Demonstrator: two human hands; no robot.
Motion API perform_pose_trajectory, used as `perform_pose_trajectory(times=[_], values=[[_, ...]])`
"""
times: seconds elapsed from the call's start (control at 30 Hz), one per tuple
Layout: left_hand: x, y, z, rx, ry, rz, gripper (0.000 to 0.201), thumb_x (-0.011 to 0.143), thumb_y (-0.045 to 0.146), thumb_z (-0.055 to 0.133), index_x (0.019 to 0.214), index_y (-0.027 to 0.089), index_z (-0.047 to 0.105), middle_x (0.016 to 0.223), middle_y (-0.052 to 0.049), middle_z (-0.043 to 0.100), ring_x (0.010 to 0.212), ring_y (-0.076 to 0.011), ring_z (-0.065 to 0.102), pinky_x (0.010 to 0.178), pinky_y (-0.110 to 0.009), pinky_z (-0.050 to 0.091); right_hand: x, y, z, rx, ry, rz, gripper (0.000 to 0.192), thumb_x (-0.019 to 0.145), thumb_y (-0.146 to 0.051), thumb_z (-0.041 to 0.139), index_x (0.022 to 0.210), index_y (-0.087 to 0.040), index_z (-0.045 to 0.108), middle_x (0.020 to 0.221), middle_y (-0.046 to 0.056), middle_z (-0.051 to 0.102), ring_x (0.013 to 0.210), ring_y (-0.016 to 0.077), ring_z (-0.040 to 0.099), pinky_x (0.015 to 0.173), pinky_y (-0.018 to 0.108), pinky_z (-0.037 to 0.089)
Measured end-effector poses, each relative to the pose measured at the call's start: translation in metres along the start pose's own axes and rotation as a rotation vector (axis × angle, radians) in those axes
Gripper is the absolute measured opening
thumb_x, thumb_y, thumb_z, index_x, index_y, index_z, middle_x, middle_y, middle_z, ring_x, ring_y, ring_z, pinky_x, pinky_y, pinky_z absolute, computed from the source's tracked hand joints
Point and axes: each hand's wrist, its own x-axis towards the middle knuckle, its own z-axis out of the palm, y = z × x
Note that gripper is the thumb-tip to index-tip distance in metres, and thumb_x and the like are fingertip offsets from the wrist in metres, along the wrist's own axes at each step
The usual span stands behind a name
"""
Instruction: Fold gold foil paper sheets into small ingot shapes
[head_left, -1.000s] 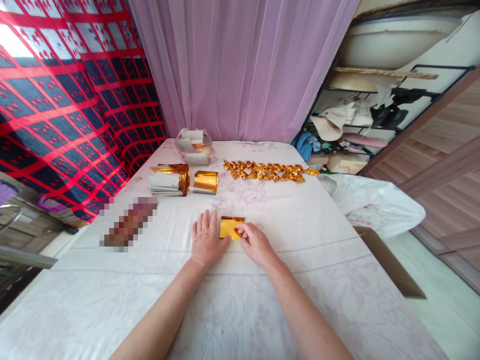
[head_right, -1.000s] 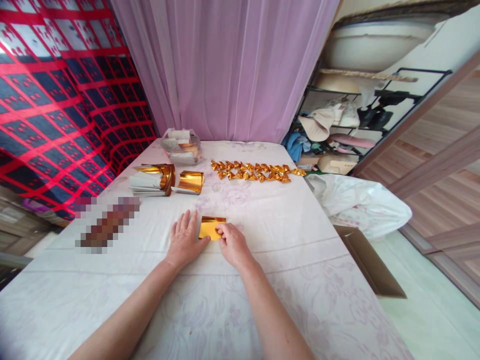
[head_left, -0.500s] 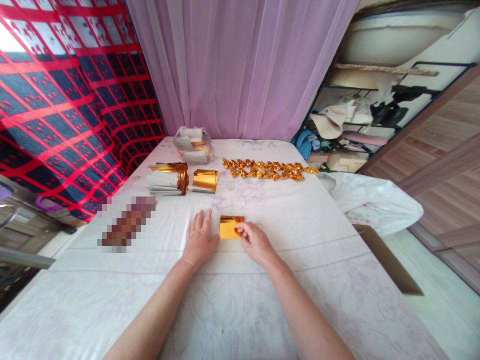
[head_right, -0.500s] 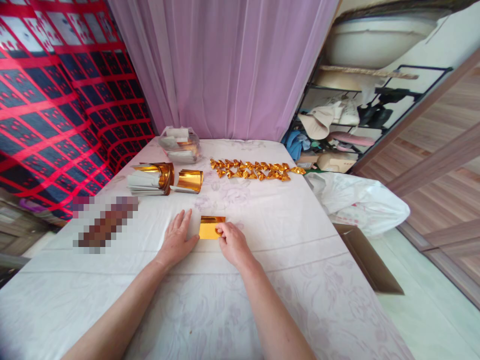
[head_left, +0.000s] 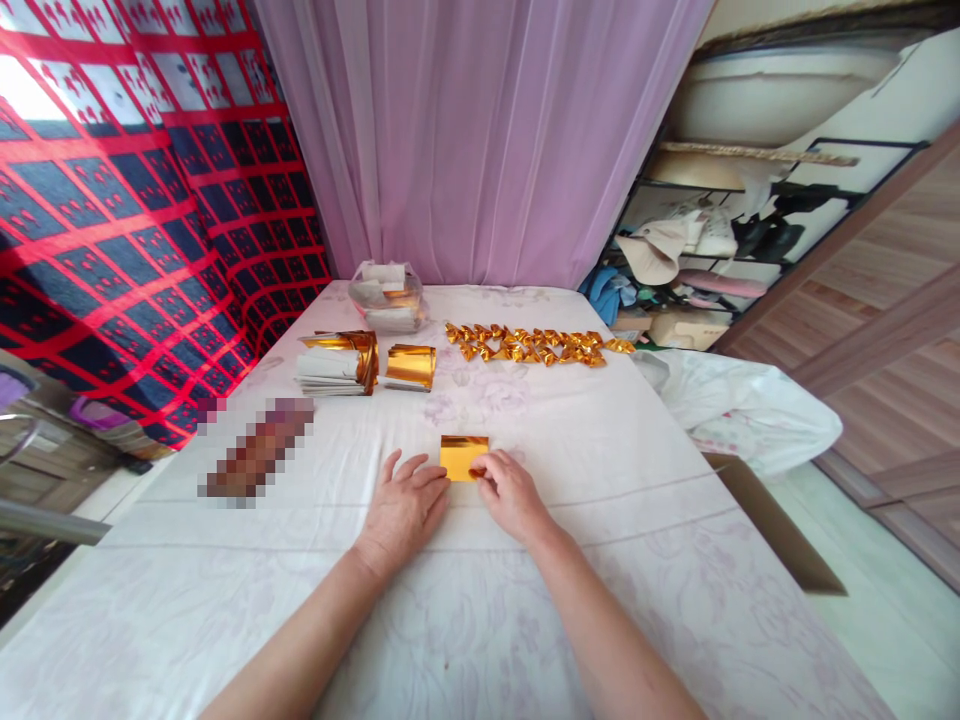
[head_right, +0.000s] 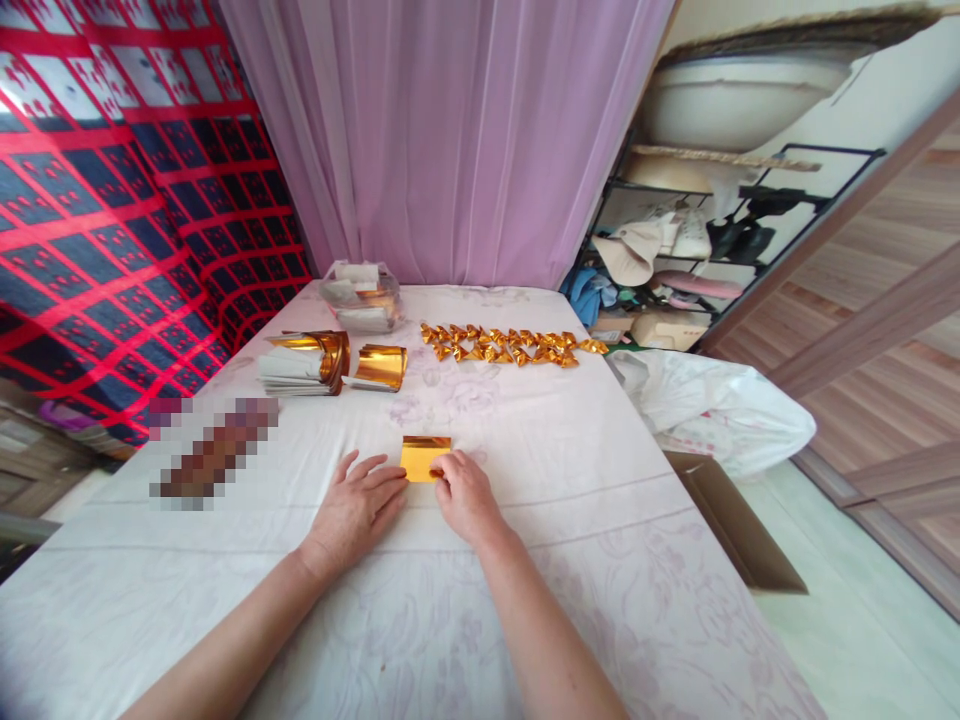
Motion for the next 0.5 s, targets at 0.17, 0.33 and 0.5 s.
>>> perform_pose_trajectory(times=[0.17, 0.33, 0.5], values=[[-0.008, -0.001, 0.002, 0.022, -0.007, 0.023, 0.028, 0.092, 0.029, 0.053, 0.115, 0.025, 0.068, 0.119, -0.004, 0.07, 0.119, -0.029, 0.056, 0.11, -0.057, 0.027, -0.009, -0.016, -0.006, -0.138, 0.001, -0.088, 0.024, 0.088, -0.011, 0.05, 0.102, -0.02, 0.067, 0.105, 0.007, 0.063, 0.098, 0.0193, 0.057, 0.088, 0.032, 0.047], [-0.007, 0.001, 0.003, 0.031, -0.013, 0.018, 0.029, 0.091, 0.027, 0.051, 0.116, 0.024, 0.067, 0.118, -0.005, 0.07, 0.119, -0.0304, 0.056, 0.109, -0.058, 0.027, -0.016, -0.038, -0.009, -0.357, -0.083, -0.107, 0.032, 0.087, -0.016, 0.057, 0.116, -0.025, 0.066, 0.112, 0.008, 0.061, 0.1, 0.0224, 0.055, 0.088, 0.036, 0.044], [-0.008, 0.001, 0.003, 0.017, -0.022, -0.004, 0.03, 0.091, 0.027, 0.052, 0.116, 0.024, 0.067, 0.119, -0.005, 0.07, 0.118, -0.0303, 0.056, 0.109, -0.059, 0.026, -0.02, -0.04, -0.007, -0.406, -0.089, -0.063, 0.029, 0.089, -0.02, 0.057, 0.115, -0.027, 0.067, 0.109, 0.007, 0.062, 0.099, 0.0217, 0.054, 0.084, 0.035, 0.041]])
